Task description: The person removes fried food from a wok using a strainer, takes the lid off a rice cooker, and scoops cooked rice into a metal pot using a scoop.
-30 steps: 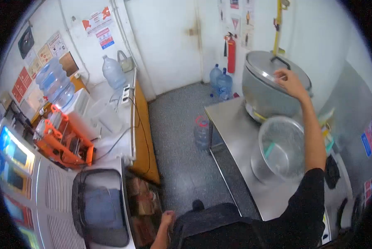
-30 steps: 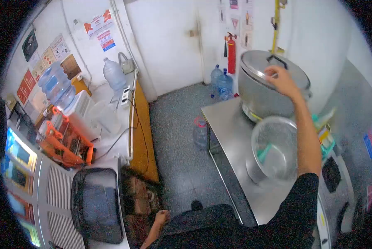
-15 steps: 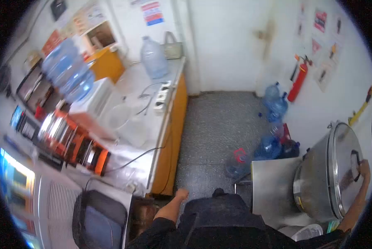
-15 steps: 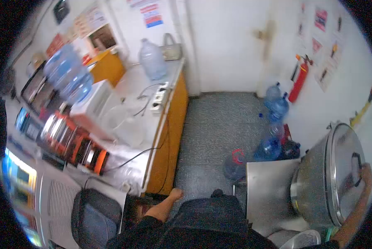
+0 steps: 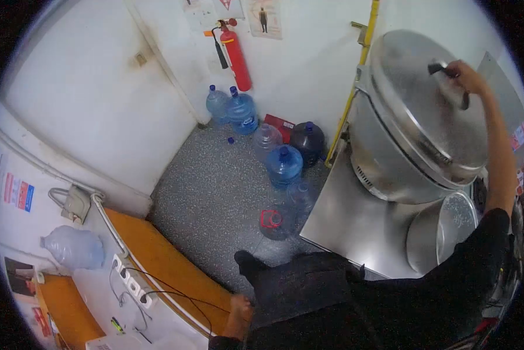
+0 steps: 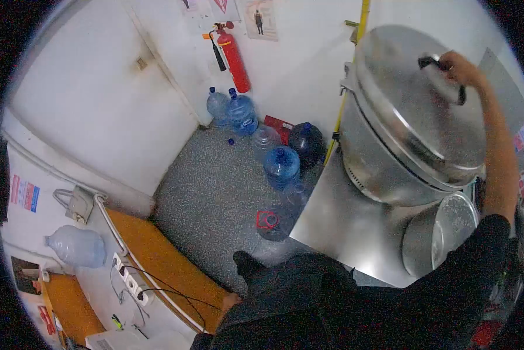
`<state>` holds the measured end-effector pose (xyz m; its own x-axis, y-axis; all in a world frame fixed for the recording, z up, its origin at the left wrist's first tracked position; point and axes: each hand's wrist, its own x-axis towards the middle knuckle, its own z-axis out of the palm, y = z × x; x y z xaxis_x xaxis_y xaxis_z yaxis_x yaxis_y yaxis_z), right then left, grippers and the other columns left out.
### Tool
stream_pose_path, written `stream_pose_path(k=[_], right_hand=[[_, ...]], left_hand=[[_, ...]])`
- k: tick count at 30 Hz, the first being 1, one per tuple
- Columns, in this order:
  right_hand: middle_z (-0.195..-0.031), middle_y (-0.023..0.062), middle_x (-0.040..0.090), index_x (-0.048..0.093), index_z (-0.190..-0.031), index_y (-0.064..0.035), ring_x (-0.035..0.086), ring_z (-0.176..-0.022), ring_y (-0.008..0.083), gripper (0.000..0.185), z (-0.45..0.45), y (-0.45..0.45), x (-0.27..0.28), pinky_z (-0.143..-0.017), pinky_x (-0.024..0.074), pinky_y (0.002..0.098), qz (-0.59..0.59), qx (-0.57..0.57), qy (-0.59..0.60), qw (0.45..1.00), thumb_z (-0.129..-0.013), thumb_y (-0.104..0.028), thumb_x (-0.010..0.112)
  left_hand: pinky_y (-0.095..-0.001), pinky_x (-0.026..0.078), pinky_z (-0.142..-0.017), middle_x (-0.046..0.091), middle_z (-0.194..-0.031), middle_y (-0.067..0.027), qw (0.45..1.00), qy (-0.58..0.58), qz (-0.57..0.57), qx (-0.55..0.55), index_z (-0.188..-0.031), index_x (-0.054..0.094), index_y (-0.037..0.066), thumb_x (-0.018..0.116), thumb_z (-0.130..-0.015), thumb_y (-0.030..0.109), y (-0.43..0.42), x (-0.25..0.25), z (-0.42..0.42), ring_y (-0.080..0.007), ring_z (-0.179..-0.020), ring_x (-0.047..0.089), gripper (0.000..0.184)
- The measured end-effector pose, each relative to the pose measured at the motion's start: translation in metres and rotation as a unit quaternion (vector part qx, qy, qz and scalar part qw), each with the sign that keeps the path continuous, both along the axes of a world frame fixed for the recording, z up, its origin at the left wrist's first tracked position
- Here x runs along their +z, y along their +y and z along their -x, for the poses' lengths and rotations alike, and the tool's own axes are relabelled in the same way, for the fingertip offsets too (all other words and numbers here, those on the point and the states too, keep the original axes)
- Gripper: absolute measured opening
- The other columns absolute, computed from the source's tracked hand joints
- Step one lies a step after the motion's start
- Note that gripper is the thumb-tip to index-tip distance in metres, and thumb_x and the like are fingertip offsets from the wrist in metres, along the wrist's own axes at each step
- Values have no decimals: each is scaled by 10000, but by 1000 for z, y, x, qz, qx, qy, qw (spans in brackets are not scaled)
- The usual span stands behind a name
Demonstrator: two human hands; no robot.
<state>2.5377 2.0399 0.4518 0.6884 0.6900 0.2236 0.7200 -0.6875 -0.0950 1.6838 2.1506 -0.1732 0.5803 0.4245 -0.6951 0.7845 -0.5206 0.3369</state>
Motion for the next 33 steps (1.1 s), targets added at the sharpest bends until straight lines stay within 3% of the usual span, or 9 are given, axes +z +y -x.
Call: stream_pose_path(k=[1, 2, 3, 10, 11, 20, 26, 28, 33], right_hand=[[-1015, 111, 580, 548, -1061, -18, 587, -900, 222, 365, 3, 9, 24, -815, 475, 314, 36, 29, -60, 997, -717, -36, 669], [-1038, 115, 575, 536, -1085, -19, 579, -928, 226, 388, 11, 22, 46, -822, 473, 324, 42, 34, -75, 996, -723, -61, 668], [-1061, 118, 569, 524, -1109, -19, 571, -955, 230, 411, 22, 36, 68, -829, 471, 333, 57, 27, -76, 995, -730, -85, 668], [-932, 219, 640, 662, -966, -39, 612, -909, 349, 443, 200, 271, 161, -778, 474, 403, 327, 77, -134, 933, -742, -419, 626], [-892, 202, 650, 661, -955, -41, 626, -837, 351, 437, 211, 285, 123, -745, 480, 397, 207, 85, -364, 904, -739, -419, 626], [-1061, 188, 608, 590, -1119, -40, 580, -979, 358, 430, 152, 490, -73, -835, 455, 418, -182, 83, -266, 943, -752, -243, 685], [-1042, 168, 622, 602, -1126, -97, 600, -933, 362, 461, 174, 568, -147, -831, 468, 415, -212, 15, -167, 963, -739, -334, 680], [-1012, 179, 627, 602, -1127, -87, 606, -910, 368, 446, 161, 603, -177, -811, 471, 412, -226, 35, -200, 953, -758, -328, 667], [-1247, 103, 503, 569, -1188, -226, 573, -1025, 283, 349, 91, 659, -229, -857, 472, 385, -49, 43, -280, 958, -843, -257, 529]], left_hand=[[-320, 446, -484, 584, -667, -75, 1000, -13, -5, -23, -885, 587, 41, 425, -899, 178, 31, 10, -3, -195, -587, 560, 212], [-315, 435, -457, 580, -660, -77, 927, -113, 166, 316, -889, 578, 33, 457, -892, 195, 56, -16, 10, -189, -559, 548, 202], [-309, 424, -430, 576, -653, -80, 701, -261, 257, 612, -892, 570, 25, 489, -886, 212, 81, -45, 24, -184, -532, 536, 203], [-288, 433, -428, 587, -701, -67, 786, -260, 190, 527, -936, 544, 15, 567, -846, 146, 221, 8, 44, -150, -550, 544, 161], [-288, 433, -428, 587, -701, -67, 783, -259, 185, 534, -936, 544, 15, 567, -846, 146, 228, 1, 64, -150, -550, 544, 161], [-287, 427, -422, 588, -732, -67, 670, -285, 155, 667, -858, 556, 10, 539, -849, 110, 225, 38, 141, -149, -587, 558, 102], [-285, 424, -454, 541, -627, -74, 606, -255, 162, 736, -832, 542, 13, 516, -893, 153, 236, 84, 151, -143, -543, 522, 155], [-271, 397, -451, 507, -586, -64, 724, -104, 29, 681, -825, 528, 30, 515, -904, 196, 261, 100, 140, -133, -522, 498, 185], [-305, 398, -472, 527, -602, -36, 725, -247, 86, 637, -706, 536, 48, 521, -865, 215, 331, 69, 155, -136, -557, 507, 231]])
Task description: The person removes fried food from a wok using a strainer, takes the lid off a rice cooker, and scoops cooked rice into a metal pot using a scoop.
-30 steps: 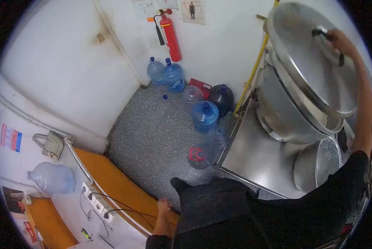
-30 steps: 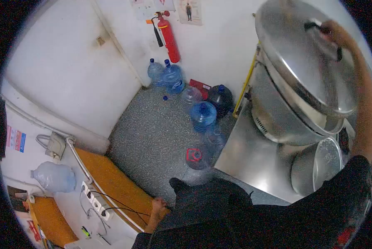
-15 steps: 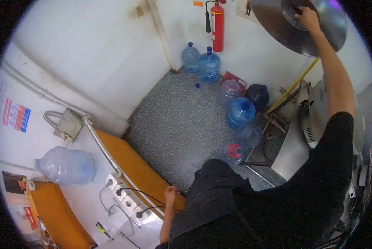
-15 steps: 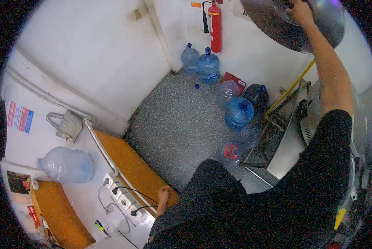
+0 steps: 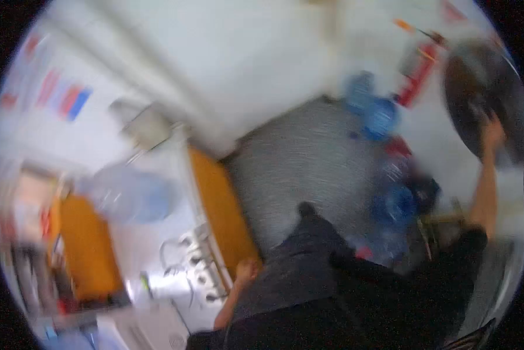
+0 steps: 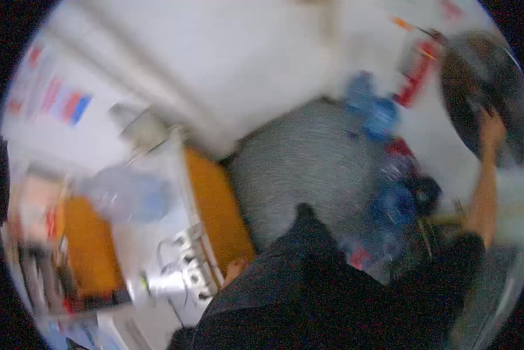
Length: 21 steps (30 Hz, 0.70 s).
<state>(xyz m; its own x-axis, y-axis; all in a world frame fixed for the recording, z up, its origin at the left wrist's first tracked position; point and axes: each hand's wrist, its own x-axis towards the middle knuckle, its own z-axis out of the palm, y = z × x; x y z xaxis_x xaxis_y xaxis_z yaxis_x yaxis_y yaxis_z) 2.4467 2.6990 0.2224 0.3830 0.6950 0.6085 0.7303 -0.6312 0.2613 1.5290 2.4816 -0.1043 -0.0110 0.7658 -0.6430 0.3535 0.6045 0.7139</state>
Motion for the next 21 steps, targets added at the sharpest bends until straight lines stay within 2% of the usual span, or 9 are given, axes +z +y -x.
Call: stream_pose_path(k=[1, 2, 5, 9, 11, 14, 15, 17, 21], right_hand=[[-1342, 76, 440, 555, -1204, -282, 552, -1072, 253, 354, -41, 10, -21, -879, 472, 386, 50, 27, -42, 997, -866, -204, 486], [-1349, 66, 435, 517, -1235, -301, 556, -1069, 242, 395, -71, 30, -34, -852, 482, 366, 75, 24, -66, 995, -859, -186, 483], [-1369, 35, 420, 404, -1329, -357, 565, -1060, 209, 546, -78, 59, -45, -773, 510, 304, 200, -116, -96, 968, -836, -134, 474], [-1347, 41, 448, 391, -1336, -368, 594, -1012, 226, 526, -143, 83, -114, -764, 514, 317, -52, 151, -258, 953, -871, -123, 418], [-1256, 35, 538, 519, -1259, -272, 635, -893, 225, 392, -100, 105, -113, -705, 518, 318, -115, 67, 6, 991, -888, -148, 489], [-1205, 98, 566, 561, -1220, -226, 640, -868, 260, 339, -62, 121, -121, -699, 515, 342, 29, 68, -149, 986, -885, -264, 528], [-1205, 98, 566, 561, -1220, -226, 640, -868, 260, 339, -37, 127, -118, -699, 515, 342, 28, 75, -149, 986, -885, -264, 528], [-1084, 146, 620, 600, -1171, -154, 644, -835, 271, 352, 13, 147, -109, -627, 511, 363, 18, 194, -154, 969, -875, -338, 555], [-919, 184, 653, 622, -1132, -105, 653, -768, 258, 370, 119, 197, -111, -552, 490, 336, -118, 203, 52, 971, -859, -352, 589]], left_hand=[[-315, 407, -487, 538, -614, -30, 997, 76, 6, -28, -691, 542, 46, 522, -854, 215, 28, 38, -14, -136, -568, 511, 235], [-315, 419, -506, 551, -636, -24, 992, 45, 91, 80, -706, 556, 44, 521, -850, 221, 60, 59, -28, -133, -583, 517, 231], [-276, 436, -553, 590, -735, -46, 996, 49, -25, 78, -913, 572, 14, 527, -873, 181, 125, 44, -21, -135, -602, 532, 178], [-245, 439, -555, 588, -767, -46, 960, -51, -136, 237, -989, 568, 4, 563, -854, 116, 204, 108, -11, -126, -617, 536, 176], [-236, 433, -541, 578, -758, -38, 945, -1, -194, 264, -984, 574, 10, 573, -844, 108, 231, 141, 20, -115, -621, 532, 171], [-244, 433, -562, 605, -766, -46, 880, 121, -335, 315, -956, 600, 19, 623, -791, 119, 256, 183, 109, -128, -671, 558, 195], [-266, 441, -598, 609, -777, -61, 824, 275, -380, 317, -927, 594, 16, 631, -783, 118, 262, 199, 145, -144, -677, 564, 181], [-301, 443, -660, 579, -742, -80, 689, 345, -472, 428, -830, 562, 6, 682, -740, 143, 280, 282, 167, -187, -683, 545, 204], [-363, 389, -851, 490, -1104, -189, 440, 627, -422, 485, -1130, 434, -40, 766, -642, 223, 306, 371, 239, -290, -986, 492, 645]])
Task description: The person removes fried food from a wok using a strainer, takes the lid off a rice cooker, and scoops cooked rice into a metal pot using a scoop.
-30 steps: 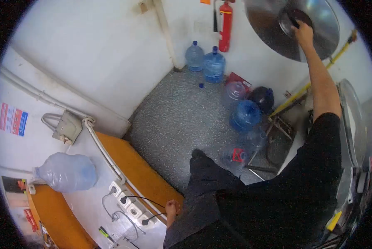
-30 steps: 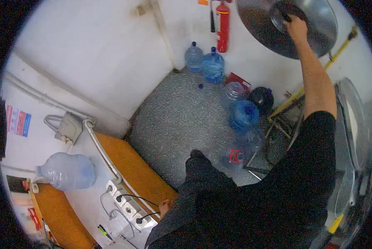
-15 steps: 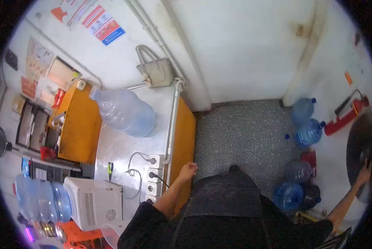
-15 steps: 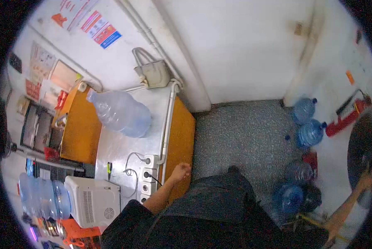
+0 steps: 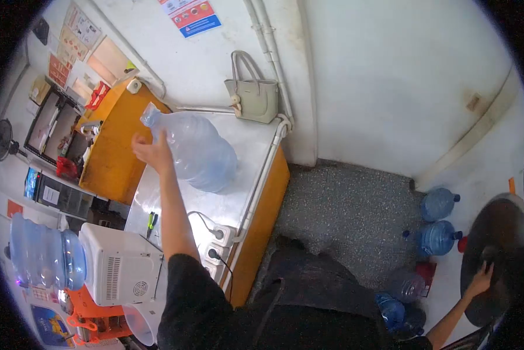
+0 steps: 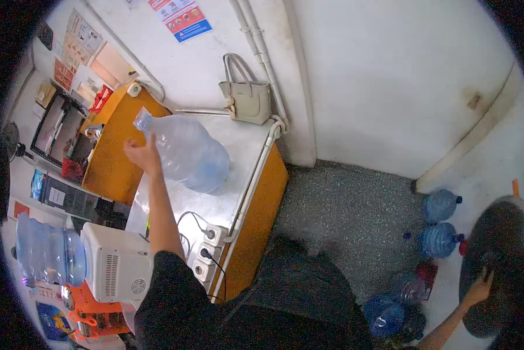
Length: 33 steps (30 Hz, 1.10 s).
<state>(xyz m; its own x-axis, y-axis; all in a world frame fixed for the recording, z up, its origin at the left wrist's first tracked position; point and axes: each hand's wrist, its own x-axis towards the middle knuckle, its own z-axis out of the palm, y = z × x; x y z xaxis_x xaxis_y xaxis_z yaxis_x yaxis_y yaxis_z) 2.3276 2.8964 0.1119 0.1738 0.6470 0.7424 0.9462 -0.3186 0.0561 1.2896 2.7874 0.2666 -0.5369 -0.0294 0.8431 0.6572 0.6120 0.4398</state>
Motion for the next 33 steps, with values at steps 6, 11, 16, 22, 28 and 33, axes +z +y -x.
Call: stream_pose_path(k=[6, 11, 16, 22, 28, 33], right_hand=[[-871, 236, 644, 625, -1095, -33, 657, -752, 307, 379, 215, 50, 55, -622, 489, 338, 48, 78, 102, 991, -816, -288, 656], [-1002, 245, 623, 619, -1049, 46, 634, -894, 328, 345, 432, 65, 116, -773, 480, 361, 87, 269, 212, 936, -754, -113, 700], [-904, 242, 634, 621, -969, 84, 638, -784, 315, 323, 624, 78, 155, -696, 488, 354, 94, 489, 186, 847, -717, -92, 718], [-745, 158, 615, 605, -904, 43, 588, -628, 256, 247, 835, 76, 196, -582, 459, 359, 98, 751, 97, 646, -722, -100, 691], [-818, 154, 630, 597, -1011, -33, 605, -745, 332, 322, 1047, 73, 203, -632, 478, 393, 128, 878, 69, 457, -722, -152, 674], [-822, 169, 641, 624, -981, -96, 626, -789, 337, 241, 1219, 48, 166, -711, 496, 453, 216, 872, 8, 438, -763, -187, 577]], left_hand=[[-352, 399, -867, 506, -1125, -190, 959, -162, -101, -210, -1126, 454, -43, 776, -627, 223, 41, 21, 101, -275, -1003, 506, 650], [-320, 432, -796, 576, -969, -122, 957, -175, -31, -227, -1010, 540, -10, 730, -647, 155, 16, 35, 100, -203, -878, 544, 442], [-281, 427, -739, 527, -821, -65, 965, -108, -117, -209, -858, 495, 25, 692, -661, 74, -60, 29, 93, -166, -817, 525, 283], [-310, 434, -715, 522, -769, -89, 954, -62, -235, -174, -842, 413, 44, 697, -663, 49, -129, 2, 15, -209, -692, 575, 336], [-345, 445, -729, 511, -805, -114, 981, -60, -154, -101, -886, 399, 42, 677, -664, 7, -141, 14, -38, -245, -752, 570, 358], [-389, 453, -805, 486, -963, -127, 995, -62, -58, -57, -1030, 423, 3, 658, -700, -23, -125, 2, -19, -246, -881, 519, 406]])
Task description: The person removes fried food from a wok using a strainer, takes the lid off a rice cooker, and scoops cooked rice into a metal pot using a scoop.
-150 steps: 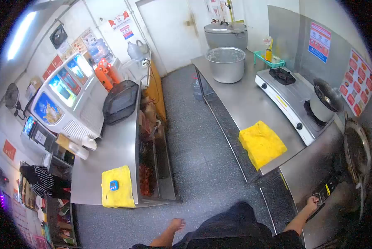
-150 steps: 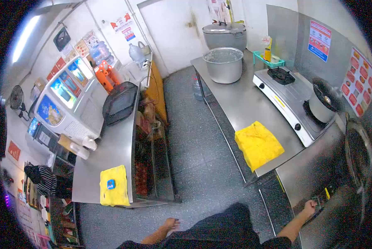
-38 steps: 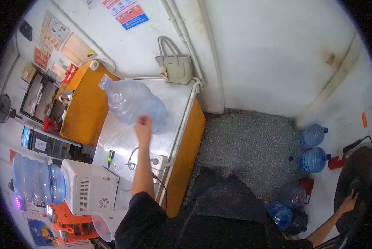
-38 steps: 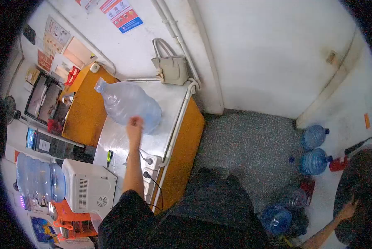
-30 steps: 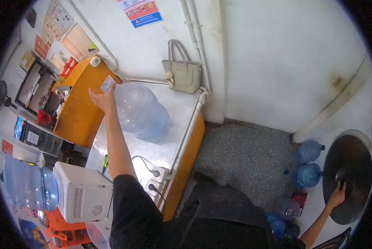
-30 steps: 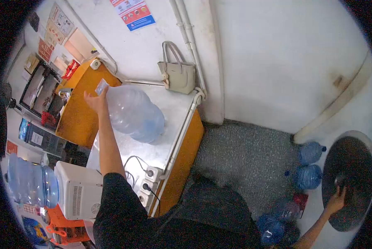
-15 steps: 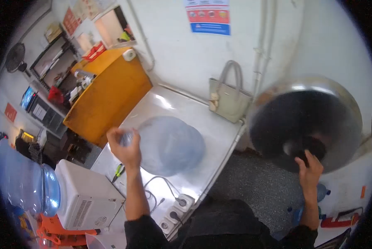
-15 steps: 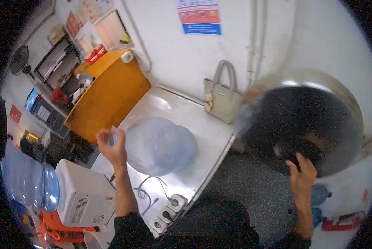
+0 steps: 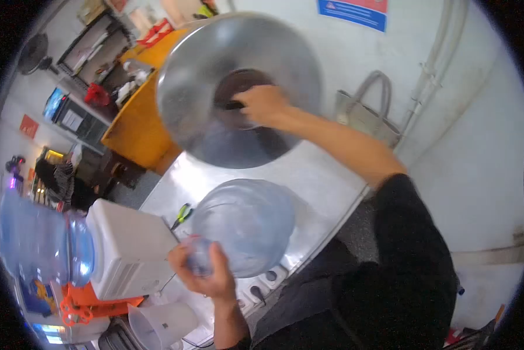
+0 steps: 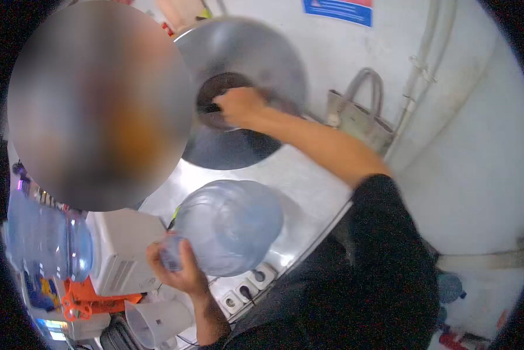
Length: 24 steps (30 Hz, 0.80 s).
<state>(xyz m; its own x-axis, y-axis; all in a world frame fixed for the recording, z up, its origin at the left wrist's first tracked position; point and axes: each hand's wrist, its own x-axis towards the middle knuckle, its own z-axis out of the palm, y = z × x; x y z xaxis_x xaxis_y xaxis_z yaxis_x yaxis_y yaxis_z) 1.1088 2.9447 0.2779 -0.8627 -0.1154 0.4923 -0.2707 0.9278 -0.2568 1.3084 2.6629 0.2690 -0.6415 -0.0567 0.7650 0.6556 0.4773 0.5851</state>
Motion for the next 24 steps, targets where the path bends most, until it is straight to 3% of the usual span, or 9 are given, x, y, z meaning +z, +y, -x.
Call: stream_pose_path(k=[4, 7, 8, 9, 14, 17, 20, 22, 24], right_hand=[[-966, 171, 629, 647, -983, -128, 605, -938, 318, 252, 80, 6, -81, -802, 478, 443, 44, -10, -86, 995, -746, -135, 560], [-1024, 167, 622, 655, -1026, -169, 593, -964, 330, 315, 108, 8, -136, -835, 467, 437, 112, 37, -102, 988, -736, -97, 555], [-1020, 179, 620, 653, -1037, -170, 596, -950, 338, 342, 113, 12, -136, -833, 470, 431, 101, 17, -213, 972, -724, -75, 550], [-1003, 179, 622, 657, -1015, -140, 604, -910, 345, 327, 139, 16, -179, -800, 481, 431, 142, 70, -108, 981, -714, -65, 553], [-947, 139, 647, 676, -972, -116, 598, -925, 322, 267, 170, 34, -207, -809, 470, 394, 148, 139, -108, 973, -715, -187, 656], [-936, 162, 647, 673, -969, -90, 617, -881, 317, 353, 189, 39, -247, -797, 484, 381, 149, 40, -211, 965, -627, -144, 744], [-935, 175, 647, 672, -961, -73, 624, -856, 320, 371, 198, 41, -269, -793, 489, 374, 105, 69, -289, 949, -605, -131, 757], [-927, 172, 649, 671, -945, -58, 626, -858, 313, 354, 183, 47, -277, -785, 491, 367, 194, 61, -339, 918, -604, -112, 751], [-941, 174, 645, 670, -942, -49, 622, -881, 308, 343, 168, 54, -288, -795, 486, 365, 180, 90, -304, 931, -612, -109, 744]], left_hand=[[-371, 426, -860, 473, -1056, -134, 972, -142, -186, 15, -1102, 419, 5, 669, -726, 0, 16, -13, 1, -231, -1004, 488, 452], [-390, 365, -949, 442, -1172, -143, 987, -147, 27, 58, -1194, 381, 10, 670, -777, 74, 18, -22, 3, -254, -1084, 454, 512], [-388, 329, -972, 415, -1190, -137, 974, -185, 93, 90, -1187, 389, 13, 696, -762, 105, 31, -17, 2, -248, -1118, 414, 532], [-392, 312, -984, 438, -1151, -126, 969, -167, 141, 115, -1177, 396, 14, 712, -751, 123, 40, -16, 6, -250, -1104, 424, 542], [-366, 388, -890, 508, -1054, -161, 968, -130, 124, 177, -1115, 447, 29, 740, -713, 123, 91, 19, 31, -280, -1008, 502, 506], [-371, 393, -900, 515, -1082, -180, 971, -154, 63, 172, -1128, 447, 28, 733, -719, 137, 100, 12, 31, -300, -1030, 514, 511], [-364, 399, -897, 525, -1096, -180, 966, -197, 0, 169, -1134, 436, 28, 719, -732, 142, 98, 16, 26, -304, -1031, 526, 505], [-362, 403, -883, 526, -1079, -173, 965, -184, 24, 187, -1128, 435, 28, 723, -728, 145, 101, 17, 25, -296, -1014, 528, 507], [-360, 407, -870, 526, -1061, -165, 964, -164, 41, 207, -1122, 433, 28, 727, -724, 148, 108, 20, 26, -288, -997, 531, 509]])
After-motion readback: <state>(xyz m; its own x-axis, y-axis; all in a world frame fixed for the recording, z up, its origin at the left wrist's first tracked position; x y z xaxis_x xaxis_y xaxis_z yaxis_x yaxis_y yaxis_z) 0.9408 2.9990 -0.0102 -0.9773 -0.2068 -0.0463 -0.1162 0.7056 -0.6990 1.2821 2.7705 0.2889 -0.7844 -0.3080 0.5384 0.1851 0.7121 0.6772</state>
